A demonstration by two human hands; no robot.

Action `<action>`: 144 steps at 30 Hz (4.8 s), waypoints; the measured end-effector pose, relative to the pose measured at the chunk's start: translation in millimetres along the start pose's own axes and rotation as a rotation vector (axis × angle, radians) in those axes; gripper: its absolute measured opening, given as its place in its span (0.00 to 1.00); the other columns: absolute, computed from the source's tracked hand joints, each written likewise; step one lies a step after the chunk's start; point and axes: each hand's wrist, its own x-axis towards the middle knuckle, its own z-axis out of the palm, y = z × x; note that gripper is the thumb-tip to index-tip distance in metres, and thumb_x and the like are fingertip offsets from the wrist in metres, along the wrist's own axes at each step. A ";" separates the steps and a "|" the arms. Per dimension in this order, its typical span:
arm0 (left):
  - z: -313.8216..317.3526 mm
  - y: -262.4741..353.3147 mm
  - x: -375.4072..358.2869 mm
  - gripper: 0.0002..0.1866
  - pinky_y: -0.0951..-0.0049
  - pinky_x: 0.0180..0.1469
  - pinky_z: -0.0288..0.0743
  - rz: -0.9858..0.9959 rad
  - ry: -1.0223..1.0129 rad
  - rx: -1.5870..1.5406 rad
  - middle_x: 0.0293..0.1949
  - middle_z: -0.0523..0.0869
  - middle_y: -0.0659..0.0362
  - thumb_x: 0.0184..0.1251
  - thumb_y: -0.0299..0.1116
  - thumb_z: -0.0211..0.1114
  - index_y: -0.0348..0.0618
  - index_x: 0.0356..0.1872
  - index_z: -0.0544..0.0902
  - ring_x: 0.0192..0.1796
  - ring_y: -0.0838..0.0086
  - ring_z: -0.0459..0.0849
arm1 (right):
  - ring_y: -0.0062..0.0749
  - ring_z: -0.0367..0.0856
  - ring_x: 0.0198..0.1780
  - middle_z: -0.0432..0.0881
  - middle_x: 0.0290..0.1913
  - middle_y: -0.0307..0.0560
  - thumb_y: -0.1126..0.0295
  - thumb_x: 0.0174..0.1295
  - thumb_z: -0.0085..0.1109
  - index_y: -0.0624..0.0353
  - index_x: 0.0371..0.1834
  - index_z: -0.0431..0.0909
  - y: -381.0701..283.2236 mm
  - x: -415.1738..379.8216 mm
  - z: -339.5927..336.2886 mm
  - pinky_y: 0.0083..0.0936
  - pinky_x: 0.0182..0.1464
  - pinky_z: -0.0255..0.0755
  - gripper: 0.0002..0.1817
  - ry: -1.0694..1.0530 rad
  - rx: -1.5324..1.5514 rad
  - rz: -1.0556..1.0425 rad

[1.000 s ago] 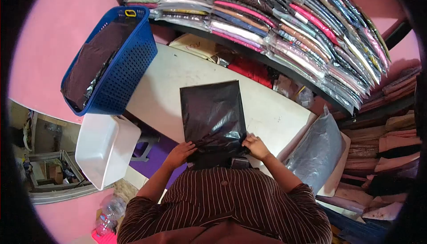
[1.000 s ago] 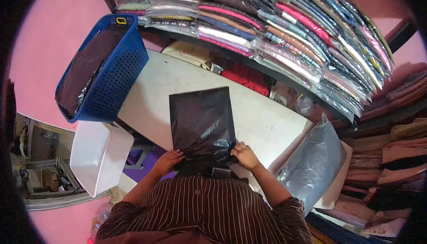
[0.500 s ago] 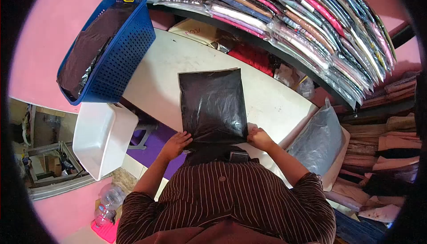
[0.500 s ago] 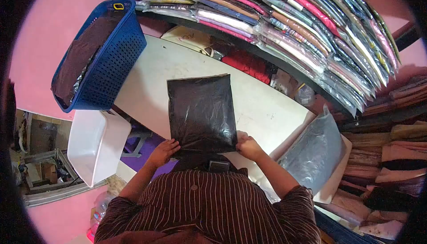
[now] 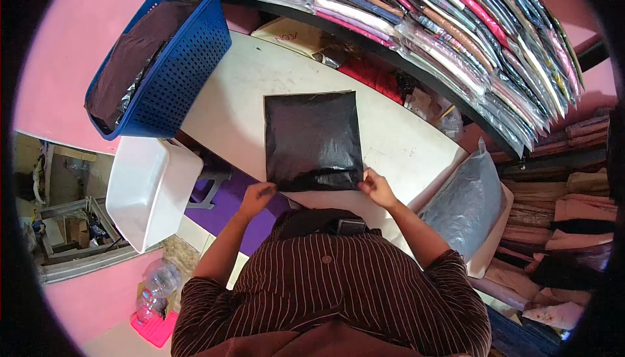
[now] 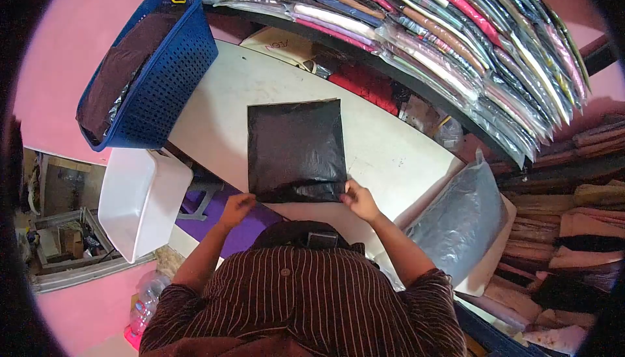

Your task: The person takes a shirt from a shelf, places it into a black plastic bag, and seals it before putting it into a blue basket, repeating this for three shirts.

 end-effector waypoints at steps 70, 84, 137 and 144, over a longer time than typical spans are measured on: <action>14.7 46.1 64.3 0.42 0.57 0.66 0.61 -0.039 0.050 0.689 0.65 0.68 0.47 0.54 0.35 0.64 0.45 0.71 0.56 0.66 0.54 0.69 | 0.46 0.80 0.43 0.83 0.35 0.51 0.77 0.50 0.54 0.59 0.38 0.81 -50.2 81.2 -28.7 0.40 0.44 0.72 0.12 0.046 -0.698 -0.457; -334.7 187.7 80.0 0.24 0.64 0.29 0.69 0.291 0.195 0.257 0.18 0.78 0.50 0.71 0.46 0.55 0.28 0.31 0.80 0.24 0.73 0.77 | 0.26 0.76 0.15 0.73 0.27 0.43 0.69 0.71 0.45 0.62 0.49 0.67 -369.2 272.3 50.6 0.20 0.17 0.69 0.10 0.365 0.030 -0.540; -591.5 42.8 284.2 0.34 0.41 0.73 0.37 -0.125 0.459 0.897 0.76 0.48 0.55 0.70 0.59 0.40 0.62 0.75 0.51 0.77 0.54 0.44 | 0.67 0.27 0.76 0.42 0.78 0.53 0.18 0.43 0.41 0.28 0.73 0.55 -428.9 522.1 360.1 0.83 0.58 0.18 0.52 0.271 -1.062 -0.320; -587.3 29.1 287.9 0.35 0.43 0.73 0.37 -0.138 0.453 0.848 0.76 0.48 0.58 0.70 0.60 0.40 0.64 0.75 0.48 0.77 0.57 0.46 | 0.65 0.27 0.76 0.39 0.78 0.50 0.18 0.43 0.41 0.27 0.74 0.52 -424.8 520.9 363.3 0.84 0.57 0.19 0.52 0.234 -1.122 -0.273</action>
